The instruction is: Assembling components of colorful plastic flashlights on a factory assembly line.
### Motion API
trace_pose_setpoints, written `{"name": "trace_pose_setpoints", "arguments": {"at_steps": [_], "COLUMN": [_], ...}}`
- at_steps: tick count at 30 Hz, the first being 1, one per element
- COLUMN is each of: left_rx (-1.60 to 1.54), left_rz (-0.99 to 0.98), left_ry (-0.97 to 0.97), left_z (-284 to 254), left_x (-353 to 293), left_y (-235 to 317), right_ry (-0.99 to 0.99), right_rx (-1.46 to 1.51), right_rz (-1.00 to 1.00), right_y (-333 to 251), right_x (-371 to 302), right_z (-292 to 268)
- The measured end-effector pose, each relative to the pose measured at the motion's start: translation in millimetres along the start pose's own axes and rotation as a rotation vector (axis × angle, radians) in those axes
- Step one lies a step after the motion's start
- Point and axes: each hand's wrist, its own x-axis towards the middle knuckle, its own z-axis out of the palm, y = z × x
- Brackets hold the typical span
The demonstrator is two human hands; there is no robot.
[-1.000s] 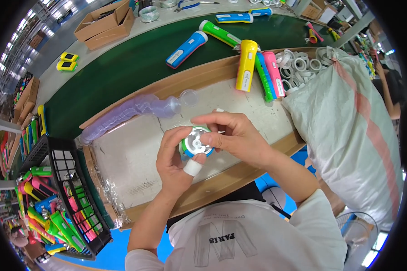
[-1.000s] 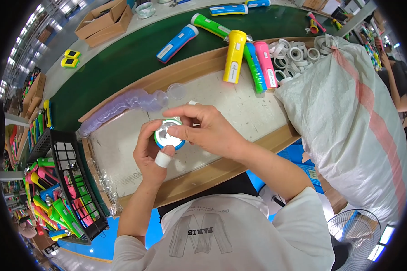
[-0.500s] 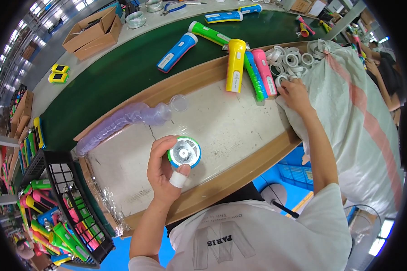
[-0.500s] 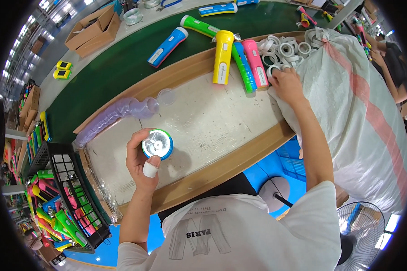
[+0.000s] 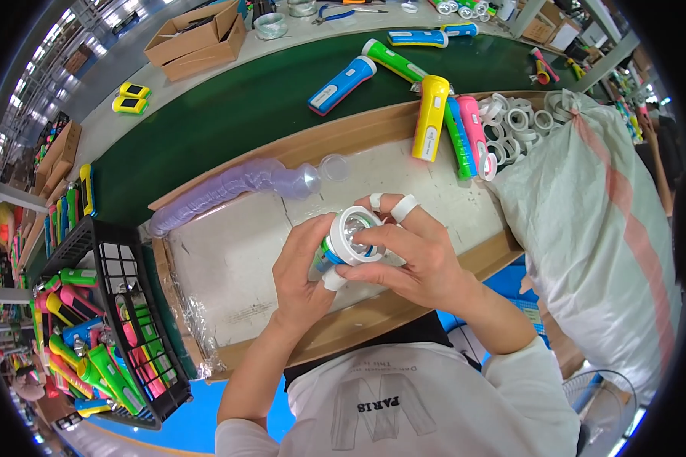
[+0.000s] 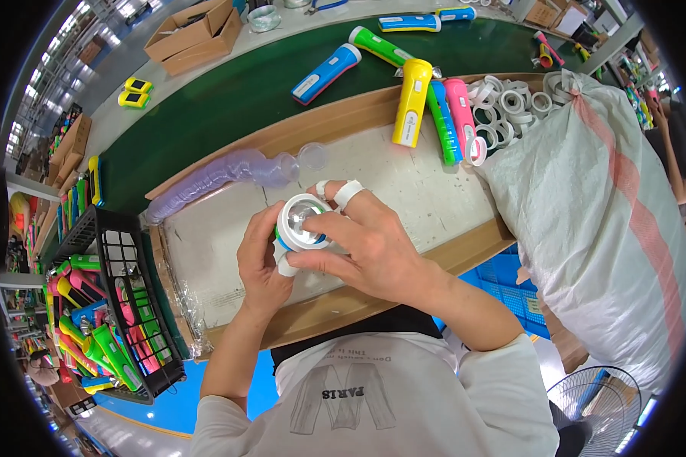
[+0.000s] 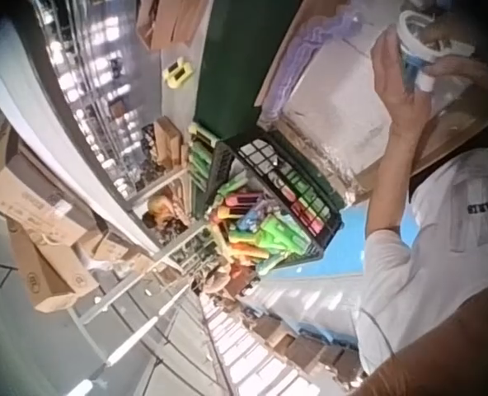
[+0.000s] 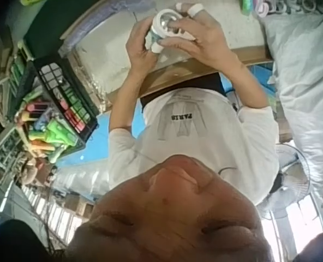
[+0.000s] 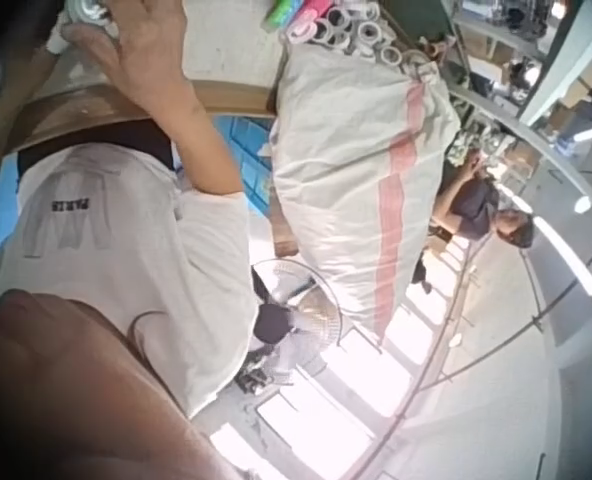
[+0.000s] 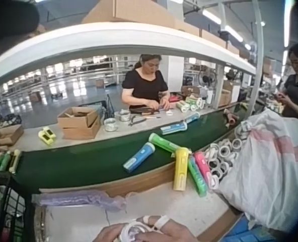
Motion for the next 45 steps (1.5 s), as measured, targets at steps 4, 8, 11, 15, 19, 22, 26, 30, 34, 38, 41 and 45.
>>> {"name": "trace_pose_setpoints", "arguments": {"at_steps": [4, 8, 11, 15, 19, 22, 26, 30, 34, 38, 41, 45], "left_rx": [0.218, 0.222, 0.348, 0.434, 0.482, 0.517, 0.461, 0.425, 0.45, 0.407, 0.427, 0.489], "left_rz": [0.1, 0.073, 0.157, 0.143, 0.134, 0.17, 0.164, 0.139, 0.087, 0.098, 0.132, 0.169], "left_ry": [-0.057, -0.071, -0.132, -0.152, -0.153, -0.167, -0.12, -0.168, -0.24, -0.235, -0.265, -0.165], "left_z": [-10, -14, -21, -23, -22, -22, -16, -19, -25, -23, -19, -13], "left_x": [1, -4, 2, -1, 0, 1, 5, 9, 13, 16, 11, 8], "left_y": [4, 7, 17, 24, 33, 38, 38, 34, 31, 34, 34, 36], "right_ry": [0.012, 0.065, 0.092, 0.037, -0.45, -0.691, -0.651, -0.765, -0.894, -0.825, -0.82, -0.826], "right_rx": [-0.076, -0.107, -0.089, -0.113, -0.189, -0.257, -0.351, -0.525, -0.26, -0.267, -0.236, -0.304], "right_rz": [-0.029, -0.066, -0.088, -0.069, 0.067, -0.057, 0.026, 0.138, -0.168, -0.155, -0.198, -0.112], "right_y": [-4, -1, 3, -5, -32, -34, -22, -34, -29, -25, -22, -25], "right_x": [2, 0, -4, -3, 28, 52, 44, 55, 84, 73, 71, 60], "right_z": [9, 20, 25, 22, -12, -27, -19, -21, -31, -31, -34, -34]}}
